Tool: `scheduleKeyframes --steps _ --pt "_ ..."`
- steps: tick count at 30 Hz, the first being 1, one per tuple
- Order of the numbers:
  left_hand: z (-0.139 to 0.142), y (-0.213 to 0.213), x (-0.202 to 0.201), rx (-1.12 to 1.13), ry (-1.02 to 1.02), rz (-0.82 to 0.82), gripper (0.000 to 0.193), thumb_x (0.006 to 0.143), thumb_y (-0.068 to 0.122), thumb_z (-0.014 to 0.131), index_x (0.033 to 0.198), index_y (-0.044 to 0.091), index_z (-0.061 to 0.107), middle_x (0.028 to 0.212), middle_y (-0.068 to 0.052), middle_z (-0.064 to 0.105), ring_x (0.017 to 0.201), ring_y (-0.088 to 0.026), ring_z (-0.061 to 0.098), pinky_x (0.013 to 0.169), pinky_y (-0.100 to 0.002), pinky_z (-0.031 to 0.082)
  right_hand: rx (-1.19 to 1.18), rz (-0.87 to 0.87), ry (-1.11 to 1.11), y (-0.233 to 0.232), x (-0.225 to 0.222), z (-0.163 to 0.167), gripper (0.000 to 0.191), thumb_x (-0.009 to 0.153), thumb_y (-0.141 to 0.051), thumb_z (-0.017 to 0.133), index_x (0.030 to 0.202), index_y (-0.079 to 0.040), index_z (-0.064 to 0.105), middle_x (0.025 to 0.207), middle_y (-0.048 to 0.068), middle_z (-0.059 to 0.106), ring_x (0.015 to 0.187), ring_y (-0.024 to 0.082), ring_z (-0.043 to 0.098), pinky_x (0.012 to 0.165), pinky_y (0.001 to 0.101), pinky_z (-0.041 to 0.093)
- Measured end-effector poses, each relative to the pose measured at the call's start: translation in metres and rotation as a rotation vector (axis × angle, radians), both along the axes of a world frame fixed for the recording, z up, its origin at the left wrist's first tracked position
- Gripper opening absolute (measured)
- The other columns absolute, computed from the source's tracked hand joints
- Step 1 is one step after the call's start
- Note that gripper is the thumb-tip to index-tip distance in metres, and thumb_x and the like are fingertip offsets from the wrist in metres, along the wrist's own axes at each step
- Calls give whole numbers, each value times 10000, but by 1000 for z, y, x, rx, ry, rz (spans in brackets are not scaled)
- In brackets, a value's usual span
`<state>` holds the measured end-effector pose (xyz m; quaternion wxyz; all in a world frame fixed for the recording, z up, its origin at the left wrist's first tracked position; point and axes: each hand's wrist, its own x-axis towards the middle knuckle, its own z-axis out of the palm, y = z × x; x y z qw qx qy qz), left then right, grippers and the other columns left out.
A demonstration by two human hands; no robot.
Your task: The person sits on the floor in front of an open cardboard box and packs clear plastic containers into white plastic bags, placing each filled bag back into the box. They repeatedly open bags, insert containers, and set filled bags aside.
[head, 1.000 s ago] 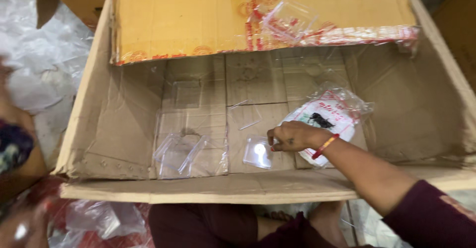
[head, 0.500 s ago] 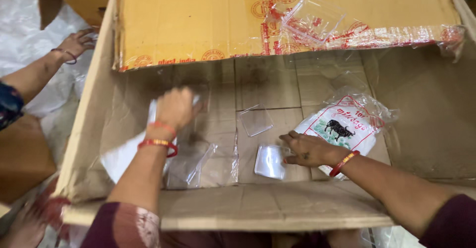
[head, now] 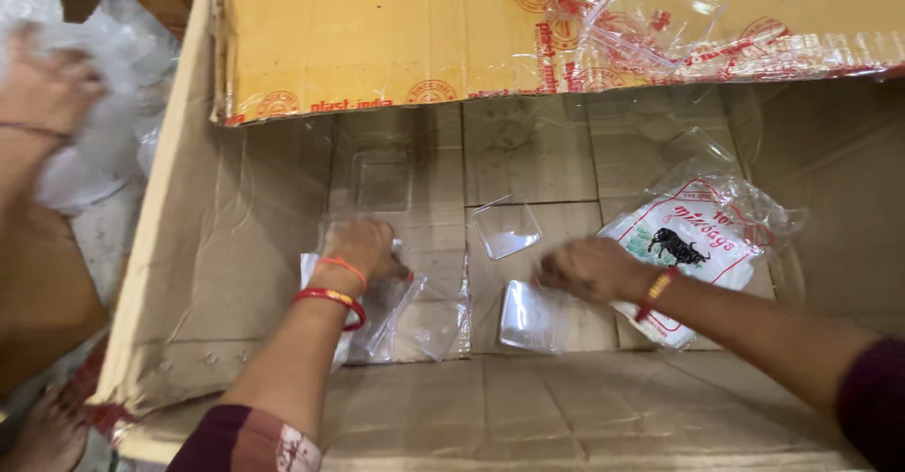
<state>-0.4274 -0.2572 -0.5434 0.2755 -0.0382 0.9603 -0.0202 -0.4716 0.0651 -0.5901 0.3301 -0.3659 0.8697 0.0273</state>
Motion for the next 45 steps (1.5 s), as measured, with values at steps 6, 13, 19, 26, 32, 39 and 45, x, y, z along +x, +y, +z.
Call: scheduleKeyframes --steps 6,13,19,26,32,39,45 --pt "-28 8 -6 136 -194 -131 626 747 584 810 1219 183 720 1209 -127 699 1160 -324 659 997 -458 521 -391 217 495 -50 -62 -8 671 788 -315 755 1384 -109 525 1374 132 556 1280 341 533 952 540 470" --pt "-48 12 5 121 -160 -186 468 851 409 755 1192 93 709 1216 -179 683 1165 -350 644 1003 -462 509 -111 81 334 -73 -47 -18 1120 581 -368 959 1500 -131 364 1381 137 488 1309 308 483 1093 493 378" --pt "-30 6 -4 307 -107 -1 465 890 454 610 1143 83 729 1182 -218 693 1136 -380 659 991 -479 505 -316 -470 121 -25 -58 1 882 612 -433 942 1320 -128 512 1096 174 695 1043 329 703 913 458 568" --pt "6 20 -14 689 83 51 433 924 406 517 1052 57 741 1088 -226 738 1074 -376 688 948 -472 498 -886 -997 -533 54 -41 13 254 894 -128 701 1026 11 535 1139 213 714 1223 271 738 854 558 615" --pt "-10 39 -11 830 13 -6 412 936 350 437 1093 135 752 1173 -159 716 1142 -329 650 1007 -418 462 -1084 -1334 -929 10 -14 1 323 935 -50 465 1252 -102 497 1293 205 689 1191 390 678 990 591 543" --pt "-20 45 -16 736 71 -4 408 933 354 482 1095 89 745 1105 -214 713 1118 -381 656 989 -470 464 -1141 -1038 -1096 -8 14 43 687 972 -504 436 1596 -266 278 1383 118 553 1162 226 591 1019 489 481" --pt "-16 48 -9 669 196 147 448 969 365 490 1149 -17 640 1031 -266 721 1054 -440 671 959 -512 471 -960 -974 -627 -16 20 25 849 935 -623 439 1635 -291 92 1485 67 422 1233 213 539 1011 466 509"
